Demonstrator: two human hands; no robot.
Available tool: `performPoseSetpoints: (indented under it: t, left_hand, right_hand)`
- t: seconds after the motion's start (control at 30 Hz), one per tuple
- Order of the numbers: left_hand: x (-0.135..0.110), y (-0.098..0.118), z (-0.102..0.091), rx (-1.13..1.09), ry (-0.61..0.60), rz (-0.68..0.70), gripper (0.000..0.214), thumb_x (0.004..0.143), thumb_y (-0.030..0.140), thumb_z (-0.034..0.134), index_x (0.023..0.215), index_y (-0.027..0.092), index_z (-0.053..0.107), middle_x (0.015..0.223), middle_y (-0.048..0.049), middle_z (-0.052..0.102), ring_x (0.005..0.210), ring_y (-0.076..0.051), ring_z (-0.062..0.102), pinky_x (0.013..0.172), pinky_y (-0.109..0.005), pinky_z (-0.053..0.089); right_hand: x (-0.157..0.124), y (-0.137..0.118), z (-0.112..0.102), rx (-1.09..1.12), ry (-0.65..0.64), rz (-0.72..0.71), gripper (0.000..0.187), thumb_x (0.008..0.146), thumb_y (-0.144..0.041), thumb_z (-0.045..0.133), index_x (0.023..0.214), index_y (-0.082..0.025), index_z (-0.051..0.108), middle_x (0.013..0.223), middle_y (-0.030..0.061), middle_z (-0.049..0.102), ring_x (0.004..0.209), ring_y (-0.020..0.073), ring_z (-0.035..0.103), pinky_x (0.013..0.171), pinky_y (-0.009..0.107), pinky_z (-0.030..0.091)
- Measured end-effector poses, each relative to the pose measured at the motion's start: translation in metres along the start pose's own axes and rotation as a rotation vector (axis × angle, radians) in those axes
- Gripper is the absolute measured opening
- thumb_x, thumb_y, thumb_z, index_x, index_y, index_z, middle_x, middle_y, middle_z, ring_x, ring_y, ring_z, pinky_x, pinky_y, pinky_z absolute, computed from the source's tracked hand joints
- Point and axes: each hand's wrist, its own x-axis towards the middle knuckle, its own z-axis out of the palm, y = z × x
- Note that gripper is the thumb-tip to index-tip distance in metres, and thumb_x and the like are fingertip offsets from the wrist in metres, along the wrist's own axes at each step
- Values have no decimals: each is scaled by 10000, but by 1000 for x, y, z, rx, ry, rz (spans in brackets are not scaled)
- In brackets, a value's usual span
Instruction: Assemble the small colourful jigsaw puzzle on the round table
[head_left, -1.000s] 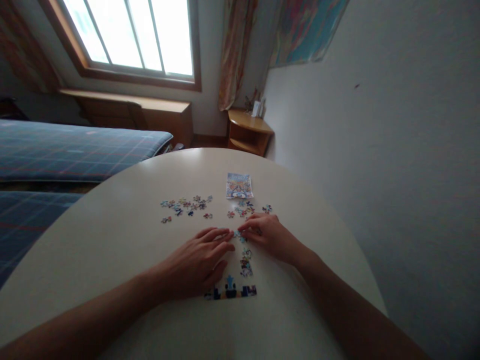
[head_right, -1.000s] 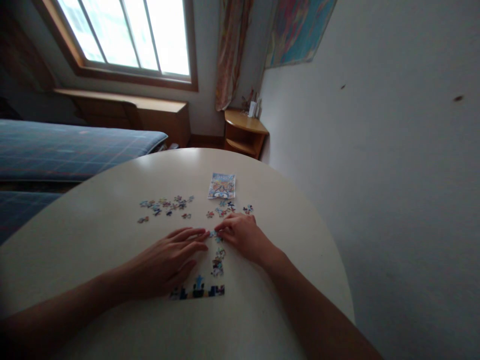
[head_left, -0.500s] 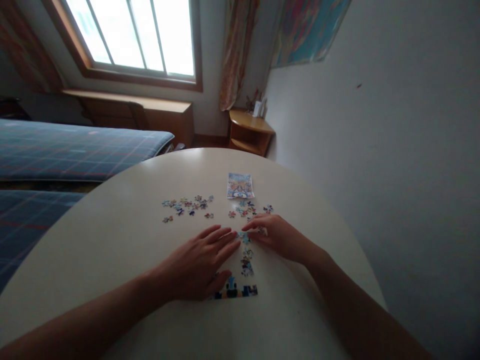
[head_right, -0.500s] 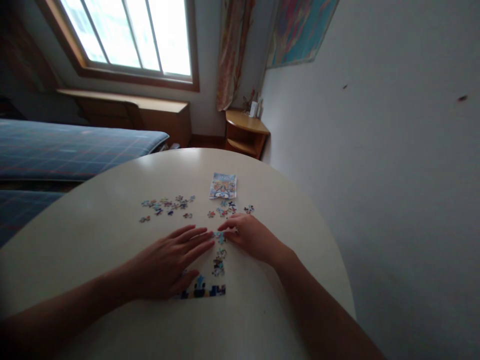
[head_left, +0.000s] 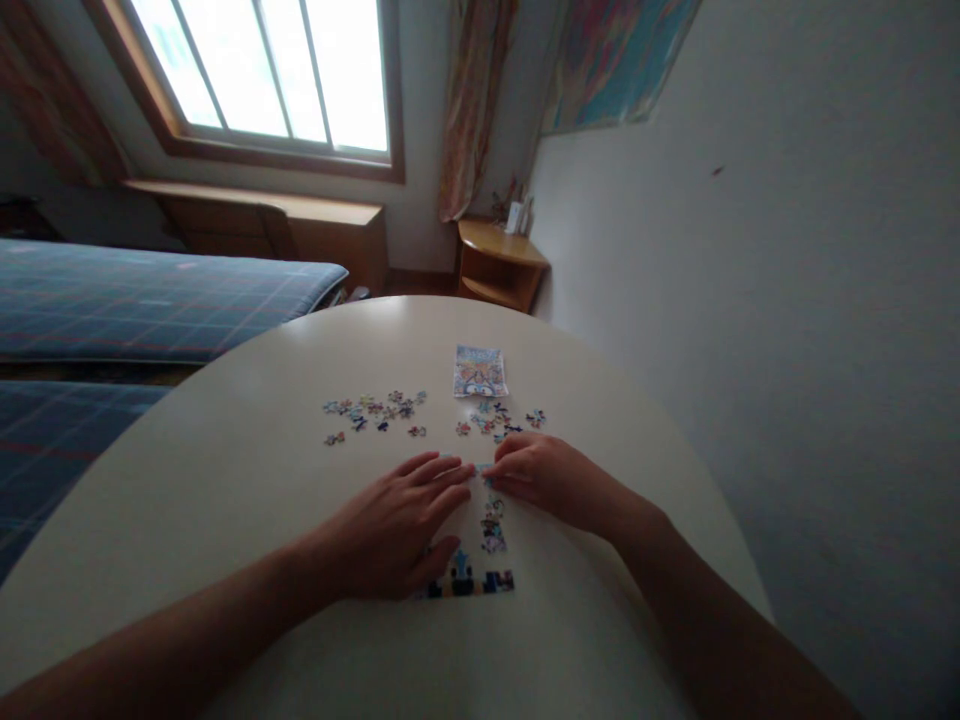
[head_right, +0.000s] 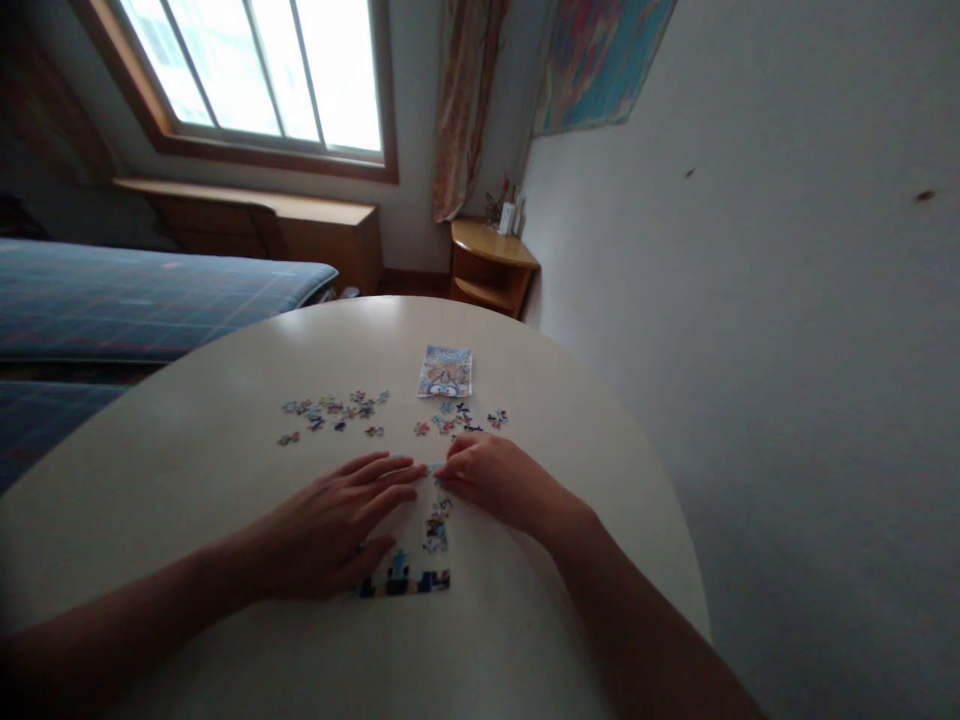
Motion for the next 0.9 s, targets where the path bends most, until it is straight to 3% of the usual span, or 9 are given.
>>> performPoseSetpoints:
  t: [0.2, 0.37, 0.9]
  left_hand:
    - [-6, -28, -12, 54, 148, -122, 251, 946, 177, 442, 1148, 178, 590, 1248, -88, 661, 1164, -246, 592, 974, -444, 517]
    - [-10, -48, -3, 38, 199, -193, 231, 976, 263, 488, 1114, 196, 661, 1151, -80, 691, 1057, -231, 628, 932, -421, 541]
    - [-4, -50, 12, -16, 163, -157, 236, 989, 250, 504, 1131, 264, 693, 1096, -56, 663, 971, -210, 599, 859, -393, 536]
  right_hand:
    - [1, 5, 6, 9, 63, -39, 123, 895, -206, 658, 932, -226, 773, 996, 42, 710, 839, 137, 650, 804, 267, 500]
    - [5, 5, 10, 9, 120, -54, 87, 875, -200, 671, 916, -194, 748, 944, 57, 709, 894, 171, 640, 818, 302, 509]
    - [15, 9, 27, 25, 182, -91, 153, 898, -176, 628, 1019, -204, 718, 1058, 80, 695, 1033, 198, 614, 962, 373, 489]
